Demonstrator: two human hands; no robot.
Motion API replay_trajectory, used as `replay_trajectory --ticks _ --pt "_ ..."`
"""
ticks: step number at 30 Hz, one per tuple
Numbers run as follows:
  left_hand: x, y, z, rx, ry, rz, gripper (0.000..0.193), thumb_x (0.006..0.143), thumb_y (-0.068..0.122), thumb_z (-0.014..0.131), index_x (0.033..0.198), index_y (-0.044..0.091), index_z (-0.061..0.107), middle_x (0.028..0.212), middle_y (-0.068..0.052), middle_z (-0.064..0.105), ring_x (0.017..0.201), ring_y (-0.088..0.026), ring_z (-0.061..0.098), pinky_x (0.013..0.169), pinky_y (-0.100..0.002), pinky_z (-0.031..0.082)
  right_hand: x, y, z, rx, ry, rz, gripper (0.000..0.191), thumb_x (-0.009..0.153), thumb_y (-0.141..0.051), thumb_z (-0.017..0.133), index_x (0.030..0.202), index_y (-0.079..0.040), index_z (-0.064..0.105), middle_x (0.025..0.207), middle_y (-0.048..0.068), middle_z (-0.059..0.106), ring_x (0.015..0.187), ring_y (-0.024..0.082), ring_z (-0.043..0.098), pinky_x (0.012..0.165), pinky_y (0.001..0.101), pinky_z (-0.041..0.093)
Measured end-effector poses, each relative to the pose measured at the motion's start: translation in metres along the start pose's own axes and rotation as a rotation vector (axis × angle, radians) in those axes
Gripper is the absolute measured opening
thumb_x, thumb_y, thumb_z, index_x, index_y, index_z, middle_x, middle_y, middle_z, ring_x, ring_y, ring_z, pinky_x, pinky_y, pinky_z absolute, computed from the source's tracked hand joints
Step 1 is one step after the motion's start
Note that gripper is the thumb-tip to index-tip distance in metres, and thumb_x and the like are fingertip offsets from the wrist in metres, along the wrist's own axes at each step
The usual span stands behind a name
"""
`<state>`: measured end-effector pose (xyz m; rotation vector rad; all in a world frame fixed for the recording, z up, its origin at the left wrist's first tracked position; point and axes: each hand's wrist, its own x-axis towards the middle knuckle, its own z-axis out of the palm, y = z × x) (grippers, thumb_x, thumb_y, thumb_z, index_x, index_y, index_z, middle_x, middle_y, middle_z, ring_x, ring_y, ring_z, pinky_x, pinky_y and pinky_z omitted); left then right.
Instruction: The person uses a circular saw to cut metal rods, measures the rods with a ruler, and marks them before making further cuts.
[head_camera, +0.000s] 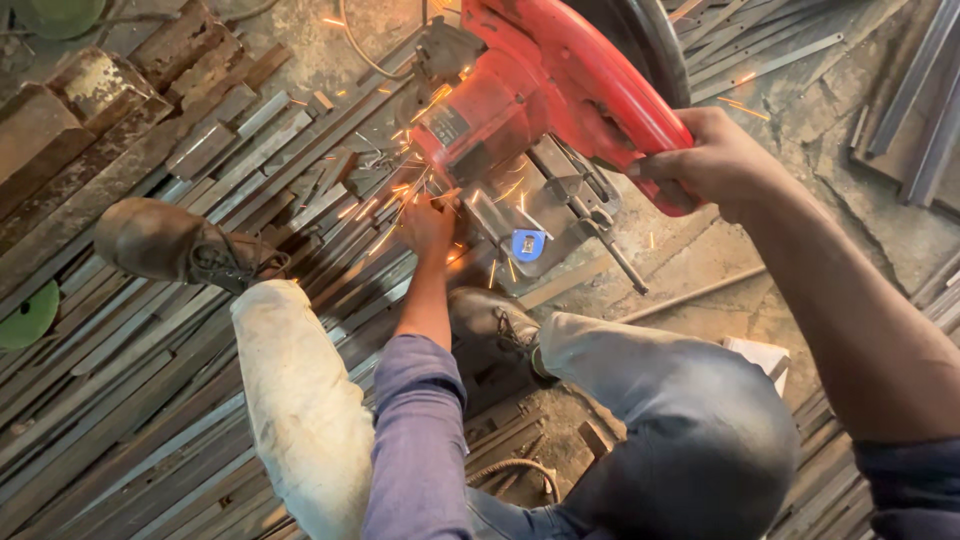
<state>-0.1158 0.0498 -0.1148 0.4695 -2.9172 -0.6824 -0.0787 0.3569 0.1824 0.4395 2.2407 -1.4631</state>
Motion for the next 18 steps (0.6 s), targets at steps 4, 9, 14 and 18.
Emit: replay_trajectory --ticks 4,9,14,18 --pt "-0.004 -0.002 -0.012 0.021 -0.119 0.114 0.049 0.08 0.059 0.077 0.113 0.023 0.074 0.114 -0.01 0.07 0.113 -0.035 0.063 0.094 -0.055 0.047 0.0 0.005 -0.001 0.014 0.007 -0.019 0.022 0.084 -0.009 0.076 0.103 -0.001 0.069 0.066 0.002 0.06 0.049 0.009 0.053 0.043 0.0272 0.042" --pt "-0.02 -0.018 -0.043 0.088 -0.384 0.137 0.079 0.077 0.059 0.078 0.145 0.026 0.053 0.143 -0.009 0.055 0.139 -0.034 0.044 0.107 -0.06 0.038 0.003 0.01 -0.005 -0.001 -0.016 -0.091 0.018 0.085 -0.007 0.073 0.101 0.001 0.069 0.064 0.003 0.06 0.048 0.01 0.053 0.043 0.0287 0.042" --pt "-0.026 -0.048 -0.079 0.266 -0.636 0.095 0.101 0.082 0.056 0.076 0.162 0.022 0.023 0.169 -0.006 0.018 0.156 -0.034 0.017 0.12 -0.061 0.026 0.007 0.014 -0.006 -0.148 0.032 -0.163 0.021 0.086 -0.013 0.076 0.1 0.0 0.071 0.068 0.001 0.061 0.054 0.008 0.056 0.047 0.0276 0.046" --pt "-0.038 -0.069 -0.111 0.273 -0.743 0.039 0.112 0.084 0.054 0.077 0.165 0.016 0.01 0.175 -0.005 0.005 0.158 -0.037 0.008 0.122 -0.062 0.023 0.014 0.016 -0.006 -0.066 0.002 -0.138 0.023 0.085 -0.014 0.075 0.099 0.003 0.069 0.067 0.004 0.061 0.053 0.011 0.056 0.046 0.0308 0.045"
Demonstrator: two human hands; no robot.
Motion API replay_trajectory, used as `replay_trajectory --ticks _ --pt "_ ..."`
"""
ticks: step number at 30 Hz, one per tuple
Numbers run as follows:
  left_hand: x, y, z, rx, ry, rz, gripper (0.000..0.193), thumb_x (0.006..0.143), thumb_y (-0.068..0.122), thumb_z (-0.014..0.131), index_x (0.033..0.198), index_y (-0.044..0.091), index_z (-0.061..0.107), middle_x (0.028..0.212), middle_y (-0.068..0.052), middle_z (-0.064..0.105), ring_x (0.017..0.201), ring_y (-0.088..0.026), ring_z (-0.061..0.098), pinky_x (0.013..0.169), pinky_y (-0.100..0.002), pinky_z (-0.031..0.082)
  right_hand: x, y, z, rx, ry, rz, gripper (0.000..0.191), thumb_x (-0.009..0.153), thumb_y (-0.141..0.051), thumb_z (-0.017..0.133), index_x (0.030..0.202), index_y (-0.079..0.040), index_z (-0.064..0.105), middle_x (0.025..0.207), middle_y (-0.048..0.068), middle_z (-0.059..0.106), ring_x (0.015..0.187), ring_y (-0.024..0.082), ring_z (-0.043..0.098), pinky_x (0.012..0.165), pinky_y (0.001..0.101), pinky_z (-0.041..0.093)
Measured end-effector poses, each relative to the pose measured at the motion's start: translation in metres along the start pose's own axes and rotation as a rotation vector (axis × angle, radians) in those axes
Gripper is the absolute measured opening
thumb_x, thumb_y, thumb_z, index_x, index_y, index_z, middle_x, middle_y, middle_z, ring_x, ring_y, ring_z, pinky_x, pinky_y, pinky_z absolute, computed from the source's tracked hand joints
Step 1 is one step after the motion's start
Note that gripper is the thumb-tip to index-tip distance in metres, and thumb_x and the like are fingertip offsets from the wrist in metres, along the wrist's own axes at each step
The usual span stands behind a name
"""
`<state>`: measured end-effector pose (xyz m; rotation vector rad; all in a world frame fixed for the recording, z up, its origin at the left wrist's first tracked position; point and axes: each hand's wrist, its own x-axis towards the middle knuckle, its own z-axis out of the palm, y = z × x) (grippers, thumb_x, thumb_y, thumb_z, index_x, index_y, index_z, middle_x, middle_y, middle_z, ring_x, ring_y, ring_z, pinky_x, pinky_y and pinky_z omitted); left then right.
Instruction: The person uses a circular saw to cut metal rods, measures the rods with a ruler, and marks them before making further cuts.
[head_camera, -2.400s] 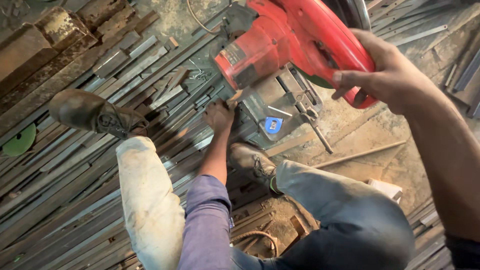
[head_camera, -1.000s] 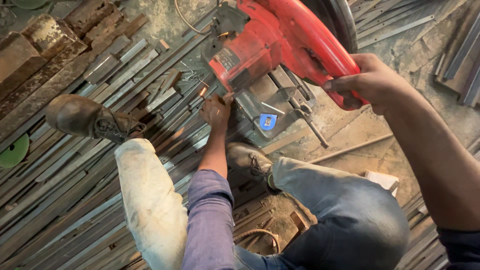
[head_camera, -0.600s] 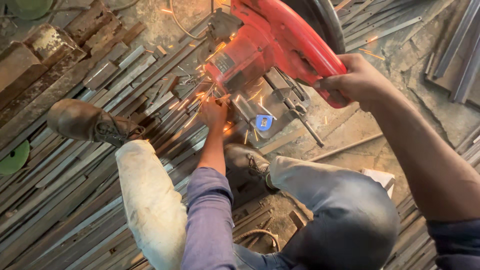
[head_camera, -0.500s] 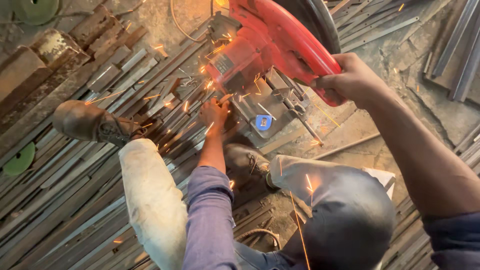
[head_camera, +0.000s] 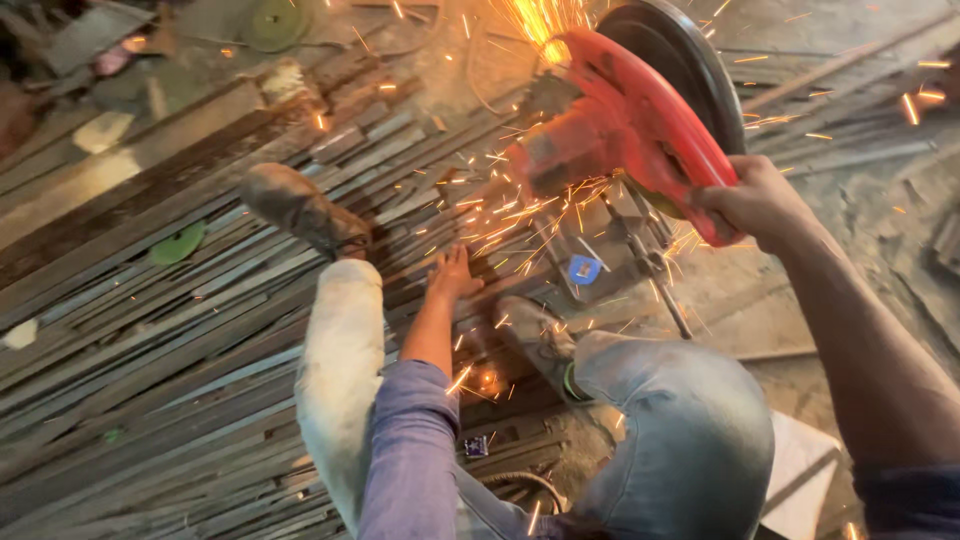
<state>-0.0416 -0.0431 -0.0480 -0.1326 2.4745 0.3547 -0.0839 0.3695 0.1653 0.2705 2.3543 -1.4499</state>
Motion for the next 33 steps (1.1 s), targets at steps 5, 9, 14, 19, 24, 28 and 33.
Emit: replay_trajectory --ticks 5,9,14,19,24,28,33 --pt "-0.024 -0.011 -0.008 -0.026 -0.022 -0.075 0.117 0.081 0.055 0.076 0.166 0.015 0.005 0.175 -0.004 0.003 0.161 -0.03 0.008 0.122 -0.059 0.027 0.005 0.005 -0.002 0.013 -0.02 -0.008 0.022 0.084 -0.014 0.075 0.1 0.002 0.071 0.066 0.005 0.059 0.052 0.013 0.055 0.045 0.0328 0.045" --pt "-0.028 -0.007 -0.009 -0.01 -0.004 -0.076 0.118 0.083 0.059 0.075 0.166 0.015 0.003 0.174 -0.005 0.005 0.16 -0.033 0.008 0.123 -0.053 0.027 0.004 0.009 -0.003 -0.054 0.012 -0.034 0.025 0.084 -0.014 0.077 0.101 0.003 0.072 0.068 0.005 0.062 0.054 0.012 0.057 0.047 0.0318 0.047" --pt "-0.025 0.0 -0.004 -0.028 0.025 -0.056 0.122 0.082 0.058 0.077 0.167 0.014 0.001 0.174 -0.009 0.005 0.157 -0.039 0.018 0.123 -0.05 0.03 0.001 0.01 -0.002 -0.032 0.003 -0.051 0.028 0.082 -0.014 0.079 0.105 0.0 0.074 0.072 0.003 0.064 0.058 0.009 0.057 0.051 0.0294 0.047" --pt "-0.026 0.005 -0.004 -0.028 -0.003 -0.084 0.126 0.079 0.059 0.078 0.166 0.016 -0.002 0.174 -0.007 0.001 0.155 -0.039 0.024 0.122 -0.049 0.032 -0.004 0.01 0.0 -0.016 -0.012 -0.066 0.029 0.081 -0.011 0.076 0.109 -0.002 0.074 0.072 0.003 0.064 0.056 0.009 0.055 0.05 0.0287 0.044" --pt "-0.03 0.009 -0.005 -0.025 -0.067 -0.144 0.121 0.081 0.058 0.076 0.167 0.021 -0.001 0.176 0.0 -0.004 0.156 -0.034 0.028 0.119 -0.056 0.033 -0.008 0.008 -0.001 -0.022 -0.027 -0.065 0.022 0.081 -0.009 0.075 0.101 -0.001 0.072 0.069 0.003 0.064 0.053 0.01 0.054 0.048 0.0294 0.044" --pt "-0.034 0.009 -0.003 -0.033 -0.053 -0.116 0.122 0.081 0.059 0.076 0.167 0.02 -0.001 0.176 -0.001 -0.006 0.153 -0.037 0.032 0.118 -0.052 0.037 -0.011 0.008 -0.003 -0.062 -0.022 -0.052 0.017 0.083 -0.01 0.074 0.096 0.0 0.069 0.065 0.004 0.06 0.051 0.012 0.055 0.047 0.0308 0.044" --pt "-0.03 0.01 -0.004 -0.009 -0.059 -0.152 0.123 0.08 0.06 0.077 0.166 0.022 -0.002 0.175 0.002 -0.006 0.152 -0.035 0.035 0.117 -0.051 0.04 -0.009 0.011 -0.003 -0.076 -0.021 -0.065 0.02 0.082 -0.01 0.074 0.098 0.001 0.069 0.067 0.005 0.061 0.052 0.012 0.056 0.048 0.0305 0.045"
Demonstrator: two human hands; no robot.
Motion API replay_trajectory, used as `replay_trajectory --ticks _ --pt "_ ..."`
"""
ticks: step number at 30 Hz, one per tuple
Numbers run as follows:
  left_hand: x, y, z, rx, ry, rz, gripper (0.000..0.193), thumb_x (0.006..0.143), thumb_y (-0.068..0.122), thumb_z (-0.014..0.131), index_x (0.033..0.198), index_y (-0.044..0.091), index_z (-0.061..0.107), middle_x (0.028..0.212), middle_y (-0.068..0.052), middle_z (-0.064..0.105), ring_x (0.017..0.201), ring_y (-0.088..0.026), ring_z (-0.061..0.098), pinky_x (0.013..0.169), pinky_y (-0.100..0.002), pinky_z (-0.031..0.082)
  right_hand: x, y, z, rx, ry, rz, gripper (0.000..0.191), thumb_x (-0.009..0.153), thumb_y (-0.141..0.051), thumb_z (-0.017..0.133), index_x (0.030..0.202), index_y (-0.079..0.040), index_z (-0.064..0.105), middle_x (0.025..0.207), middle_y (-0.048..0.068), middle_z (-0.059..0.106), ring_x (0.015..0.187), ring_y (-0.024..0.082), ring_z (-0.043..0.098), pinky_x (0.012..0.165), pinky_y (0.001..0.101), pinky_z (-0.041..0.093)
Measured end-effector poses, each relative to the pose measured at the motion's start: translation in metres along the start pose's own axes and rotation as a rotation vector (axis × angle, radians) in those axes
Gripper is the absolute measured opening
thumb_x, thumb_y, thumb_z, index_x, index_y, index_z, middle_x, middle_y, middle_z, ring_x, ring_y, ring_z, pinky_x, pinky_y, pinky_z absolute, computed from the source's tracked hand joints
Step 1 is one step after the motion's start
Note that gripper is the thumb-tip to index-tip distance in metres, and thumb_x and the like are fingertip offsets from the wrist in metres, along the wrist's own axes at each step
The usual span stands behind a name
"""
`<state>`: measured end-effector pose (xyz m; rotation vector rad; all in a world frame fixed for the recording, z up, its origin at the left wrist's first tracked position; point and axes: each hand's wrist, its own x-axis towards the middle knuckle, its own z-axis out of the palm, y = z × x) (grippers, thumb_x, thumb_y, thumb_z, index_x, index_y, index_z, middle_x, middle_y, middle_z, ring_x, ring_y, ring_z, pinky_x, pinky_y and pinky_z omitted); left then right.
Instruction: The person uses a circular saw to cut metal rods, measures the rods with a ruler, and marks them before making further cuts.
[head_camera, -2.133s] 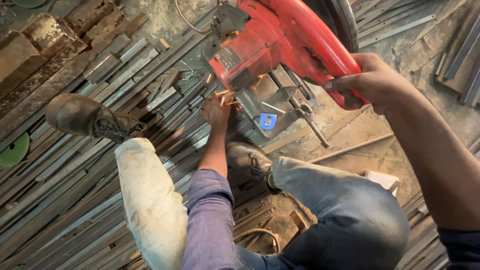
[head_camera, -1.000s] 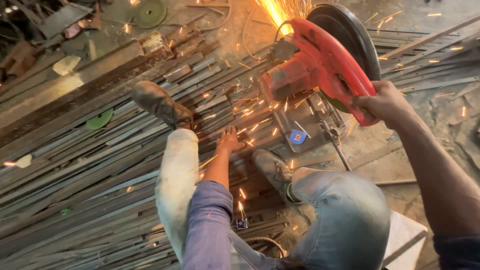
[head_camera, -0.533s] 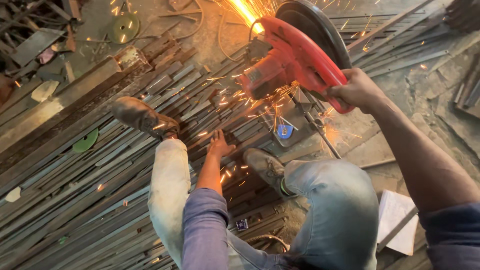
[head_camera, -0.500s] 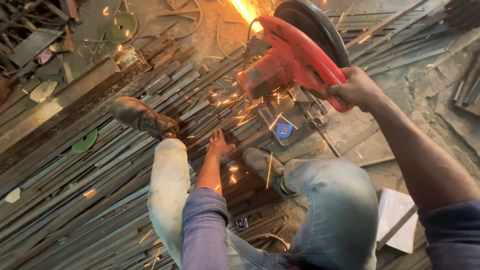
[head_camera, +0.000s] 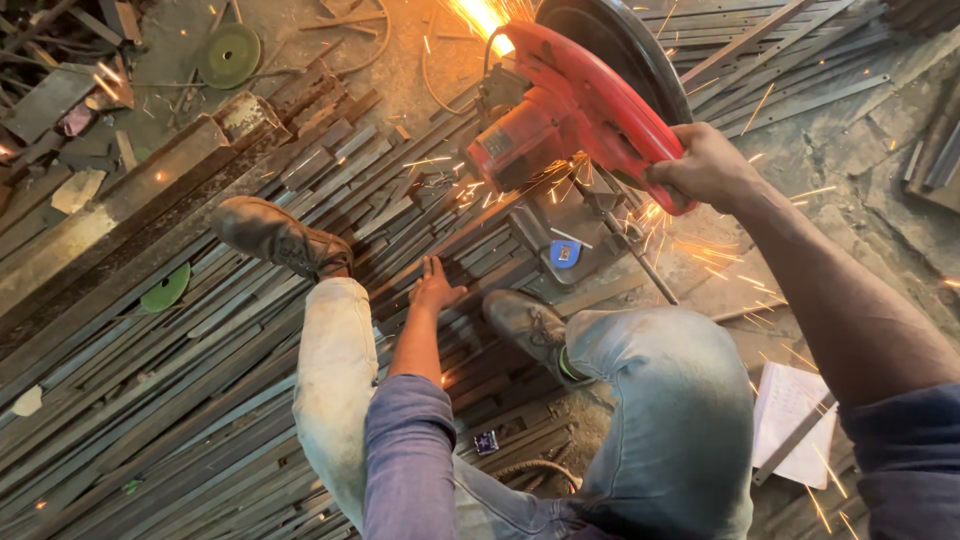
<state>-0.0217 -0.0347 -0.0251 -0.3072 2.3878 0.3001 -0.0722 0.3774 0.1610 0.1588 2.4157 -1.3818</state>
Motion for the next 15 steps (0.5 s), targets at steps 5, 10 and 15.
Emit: replay_trajectory --ticks 5,10,15 --pt "0.0022 0.0013 0.0013 0.002 0.014 0.005 0.122 0.082 0.057 0.078 0.167 0.021 -0.001 0.175 -0.001 -0.006 0.149 -0.04 0.036 0.115 -0.053 0.039 0.0011 0.0023 0.0017 -0.007 0.007 -0.026 0.025 0.081 -0.01 0.074 0.103 0.001 0.07 0.069 0.005 0.063 0.053 0.011 0.058 0.049 0.0301 0.047" --pt "0.0007 0.0018 0.0004 0.005 0.023 -0.007 0.119 0.081 0.056 0.077 0.166 0.021 0.002 0.176 -0.001 -0.003 0.147 -0.037 0.042 0.113 -0.052 0.043 -0.0018 0.0001 0.0009 -0.026 0.016 -0.02 0.029 0.08 -0.01 0.073 0.107 0.0 0.07 0.071 0.005 0.064 0.056 0.012 0.059 0.052 0.0305 0.048" --pt "0.0032 0.0 0.0027 -0.006 0.038 0.011 0.12 0.081 0.056 0.078 0.167 0.016 0.003 0.174 -0.004 0.001 0.145 -0.038 0.044 0.111 -0.053 0.045 -0.0035 -0.0007 0.0002 -0.081 0.033 -0.041 0.031 0.08 -0.012 0.073 0.109 0.0 0.071 0.073 0.005 0.066 0.06 0.011 0.061 0.056 0.0299 0.05"
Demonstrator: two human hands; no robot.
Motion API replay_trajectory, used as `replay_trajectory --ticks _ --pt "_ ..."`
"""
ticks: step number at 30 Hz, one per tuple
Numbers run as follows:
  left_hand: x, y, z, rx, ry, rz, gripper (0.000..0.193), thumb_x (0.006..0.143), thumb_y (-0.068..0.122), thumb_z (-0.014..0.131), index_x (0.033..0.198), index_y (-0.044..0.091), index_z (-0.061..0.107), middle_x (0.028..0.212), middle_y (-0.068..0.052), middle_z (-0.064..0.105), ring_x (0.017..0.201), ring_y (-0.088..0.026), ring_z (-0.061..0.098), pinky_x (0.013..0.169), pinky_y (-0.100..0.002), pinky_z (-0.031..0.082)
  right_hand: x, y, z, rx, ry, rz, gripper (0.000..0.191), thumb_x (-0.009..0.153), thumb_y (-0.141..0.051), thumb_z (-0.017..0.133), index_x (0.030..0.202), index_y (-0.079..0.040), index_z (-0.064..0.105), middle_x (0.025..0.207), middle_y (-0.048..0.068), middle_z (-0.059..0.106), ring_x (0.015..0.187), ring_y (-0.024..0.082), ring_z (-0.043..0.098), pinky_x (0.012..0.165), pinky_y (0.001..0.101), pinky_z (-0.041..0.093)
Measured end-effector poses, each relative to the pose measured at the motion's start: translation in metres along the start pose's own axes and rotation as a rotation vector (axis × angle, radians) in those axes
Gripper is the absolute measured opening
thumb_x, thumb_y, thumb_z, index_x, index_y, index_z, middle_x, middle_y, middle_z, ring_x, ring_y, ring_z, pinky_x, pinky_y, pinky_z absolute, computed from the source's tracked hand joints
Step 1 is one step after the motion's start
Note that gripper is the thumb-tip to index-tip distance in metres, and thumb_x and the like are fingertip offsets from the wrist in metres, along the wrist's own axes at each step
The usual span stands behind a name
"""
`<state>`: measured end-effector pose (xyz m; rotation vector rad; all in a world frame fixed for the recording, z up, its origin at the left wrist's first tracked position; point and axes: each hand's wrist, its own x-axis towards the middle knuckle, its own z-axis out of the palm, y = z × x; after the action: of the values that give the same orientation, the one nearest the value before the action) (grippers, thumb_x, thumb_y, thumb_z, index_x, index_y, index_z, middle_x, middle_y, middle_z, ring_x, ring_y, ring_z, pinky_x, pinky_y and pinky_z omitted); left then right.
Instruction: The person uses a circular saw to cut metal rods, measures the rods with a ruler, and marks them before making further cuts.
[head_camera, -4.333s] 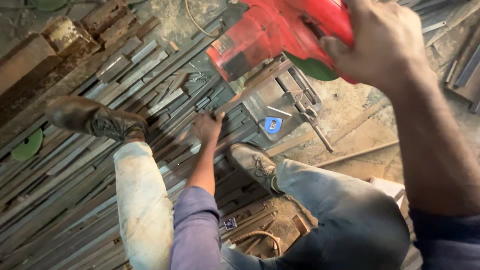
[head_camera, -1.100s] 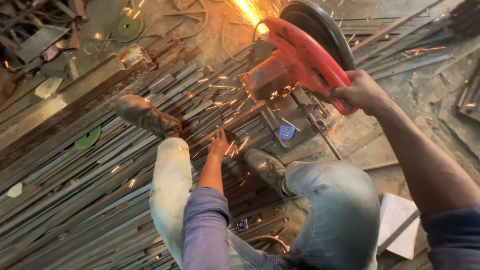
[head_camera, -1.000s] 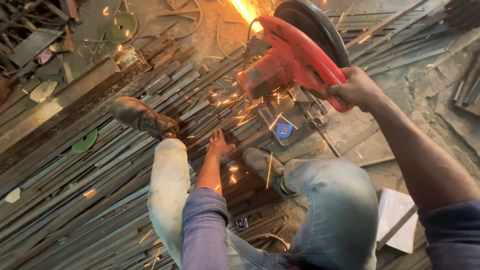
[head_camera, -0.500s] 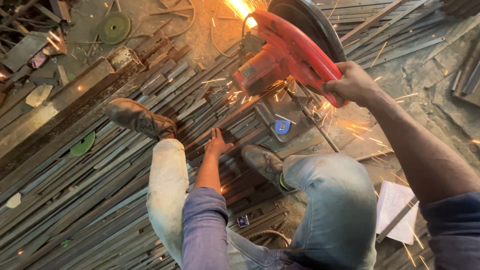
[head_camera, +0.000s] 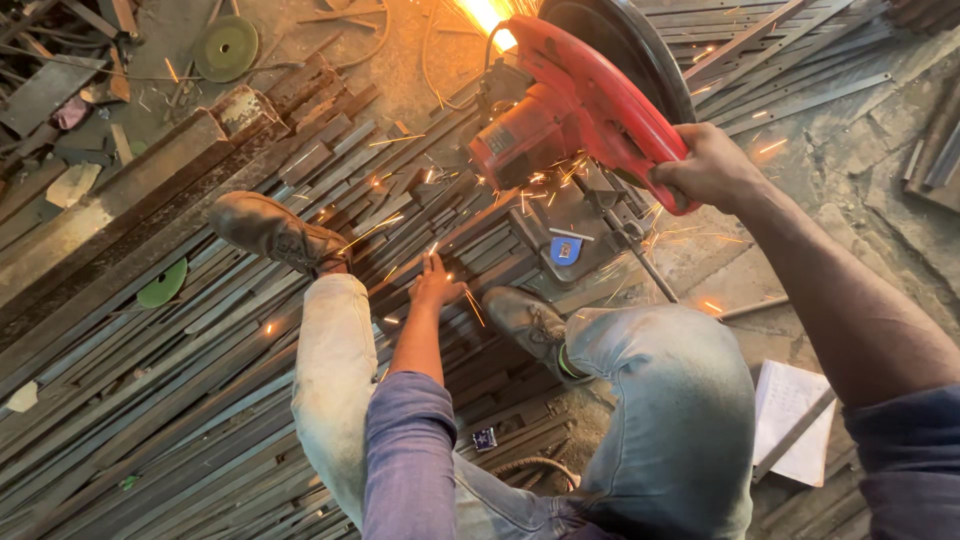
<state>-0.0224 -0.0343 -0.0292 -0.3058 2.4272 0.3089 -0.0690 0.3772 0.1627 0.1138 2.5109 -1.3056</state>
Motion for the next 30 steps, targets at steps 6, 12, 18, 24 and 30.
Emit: replay_trajectory --ticks 6,12,18,24,30 --pt "0.007 0.012 -0.003 -0.333 0.279 0.052 0.098 0.095 0.074 0.059 0.162 0.008 0.032 0.168 -0.021 0.034 0.144 -0.045 0.048 0.113 -0.056 0.043 0.002 0.004 0.002 -0.007 0.001 -0.003 0.031 0.08 -0.013 0.074 0.109 -0.001 0.071 0.072 0.006 0.065 0.059 0.012 0.06 0.055 0.0308 0.049" --pt "0.025 0.09 -0.064 -1.411 0.25 0.615 0.088 0.097 0.067 0.049 0.16 0.008 0.032 0.159 -0.014 0.047 0.137 -0.029 0.054 0.116 -0.042 0.04 0.004 0.007 0.002 0.027 -0.007 0.008 0.029 0.08 -0.011 0.073 0.107 0.0 0.07 0.071 0.007 0.065 0.057 0.013 0.061 0.052 0.0313 0.05" --pt "0.017 0.126 -0.091 -1.332 0.336 0.606 0.097 0.081 0.048 0.082 0.156 0.012 0.033 0.149 -0.018 0.052 0.131 -0.03 0.057 0.102 -0.041 0.05 0.006 0.009 0.004 0.032 -0.011 0.011 0.027 0.081 -0.011 0.074 0.106 0.001 0.07 0.072 0.008 0.065 0.058 0.014 0.061 0.052 0.0323 0.05" --pt "0.022 0.124 -0.092 -1.216 0.427 0.538 0.091 0.078 0.046 0.088 0.151 0.014 0.043 0.143 -0.02 0.059 0.126 -0.029 0.062 0.095 -0.04 0.057 0.005 0.009 0.003 0.032 -0.005 0.011 0.029 0.082 -0.011 0.073 0.108 0.0 0.069 0.074 0.007 0.066 0.06 0.014 0.062 0.054 0.0324 0.051" --pt "0.025 0.125 -0.093 -1.227 0.45 0.546 0.09 0.078 0.045 0.088 0.149 0.014 0.043 0.139 -0.019 0.061 0.123 -0.029 0.063 0.094 -0.04 0.058 0.005 0.006 0.004 0.067 -0.014 0.035 0.029 0.084 -0.012 0.072 0.11 0.001 0.069 0.074 0.008 0.065 0.059 0.014 0.062 0.052 0.0329 0.051"
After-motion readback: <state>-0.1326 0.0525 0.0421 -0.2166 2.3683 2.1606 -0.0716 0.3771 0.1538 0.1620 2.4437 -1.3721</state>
